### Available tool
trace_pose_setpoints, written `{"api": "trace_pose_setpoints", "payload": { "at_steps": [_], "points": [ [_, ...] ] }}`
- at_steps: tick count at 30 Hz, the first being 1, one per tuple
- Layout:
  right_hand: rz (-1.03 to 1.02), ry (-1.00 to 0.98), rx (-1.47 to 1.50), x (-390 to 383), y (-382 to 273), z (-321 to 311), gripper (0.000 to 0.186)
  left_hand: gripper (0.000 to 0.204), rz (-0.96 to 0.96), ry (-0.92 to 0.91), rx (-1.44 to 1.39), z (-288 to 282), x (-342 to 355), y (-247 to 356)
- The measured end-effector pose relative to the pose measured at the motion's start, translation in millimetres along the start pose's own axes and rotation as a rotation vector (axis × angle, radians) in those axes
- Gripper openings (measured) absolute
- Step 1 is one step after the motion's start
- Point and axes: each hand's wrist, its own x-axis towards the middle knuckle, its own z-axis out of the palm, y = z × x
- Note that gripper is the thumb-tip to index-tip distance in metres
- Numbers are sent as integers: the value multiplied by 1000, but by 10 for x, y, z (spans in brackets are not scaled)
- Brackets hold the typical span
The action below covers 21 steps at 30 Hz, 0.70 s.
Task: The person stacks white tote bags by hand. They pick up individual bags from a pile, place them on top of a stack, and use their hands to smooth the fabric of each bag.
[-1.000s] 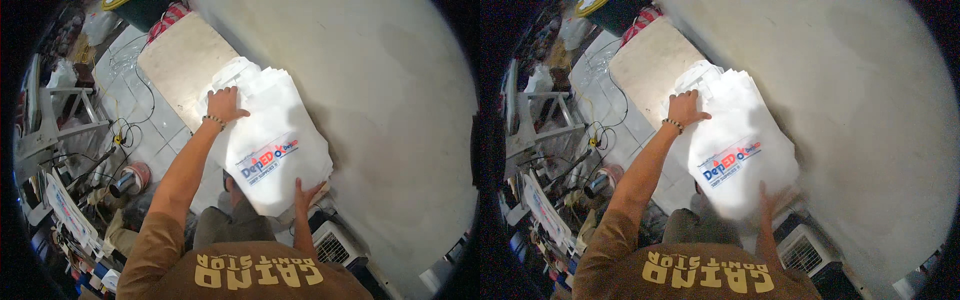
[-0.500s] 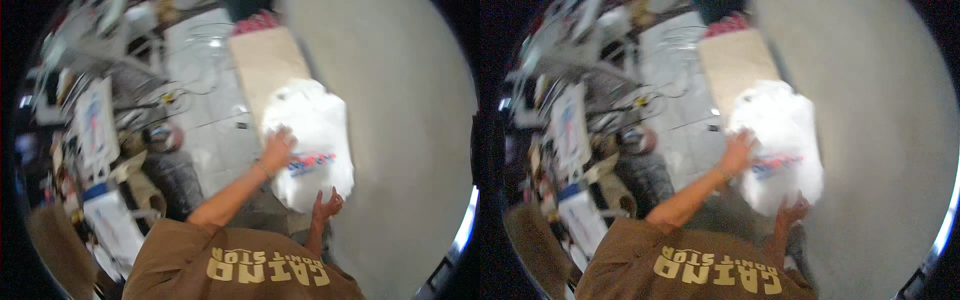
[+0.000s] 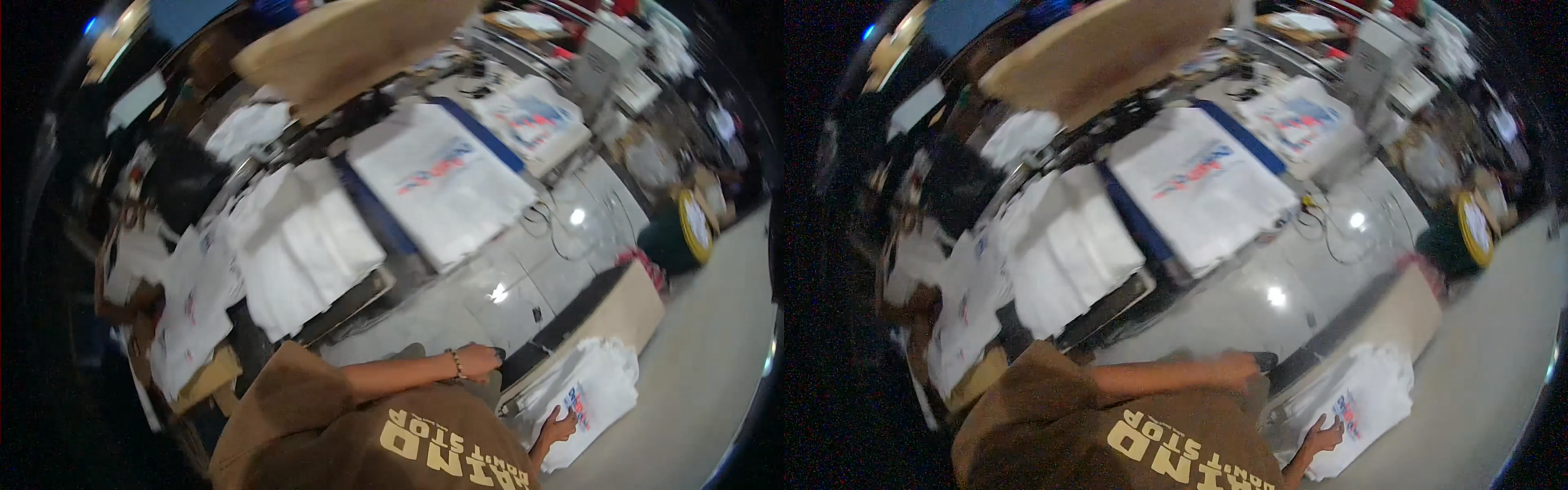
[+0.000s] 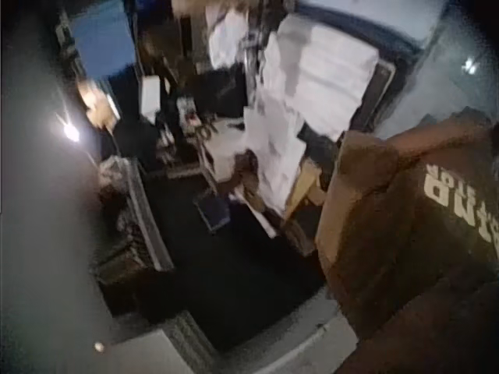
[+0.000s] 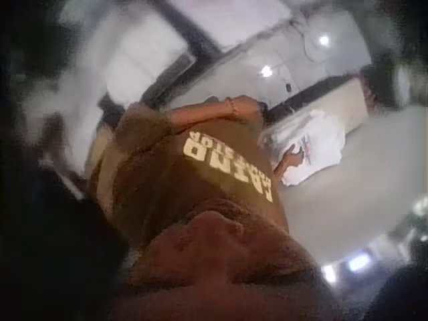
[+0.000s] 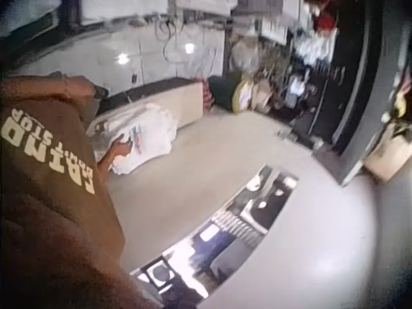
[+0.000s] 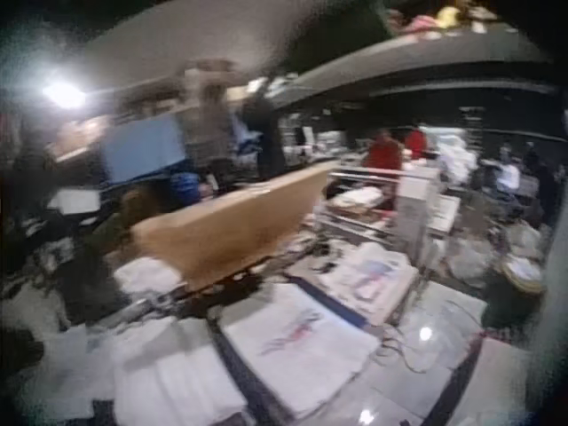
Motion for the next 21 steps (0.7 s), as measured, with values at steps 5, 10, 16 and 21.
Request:
{"api": "trace_pose_setpoints", "payload": {
  "at_steps": [5, 10, 16, 21],
  "points": [
    [-466, 54, 142, 181, -1273, 12, 49, 43, -242, 466, -370, -453, -1511, -211],
    [-963, -133, 372, -193, -2461, 105, 40, 34, -505, 928, -442, -569, -3062, -500],
    [-1171, -1051, 405, -1024, -3390, -106, 41, 32, -1324, 1545, 149, -200, -5267, -1345],
    [-1471, -1197, 233, -1656, -3968, -458, 43, 42, -1680, 892, 112, 370, -6205, -1848]
  ]
}}
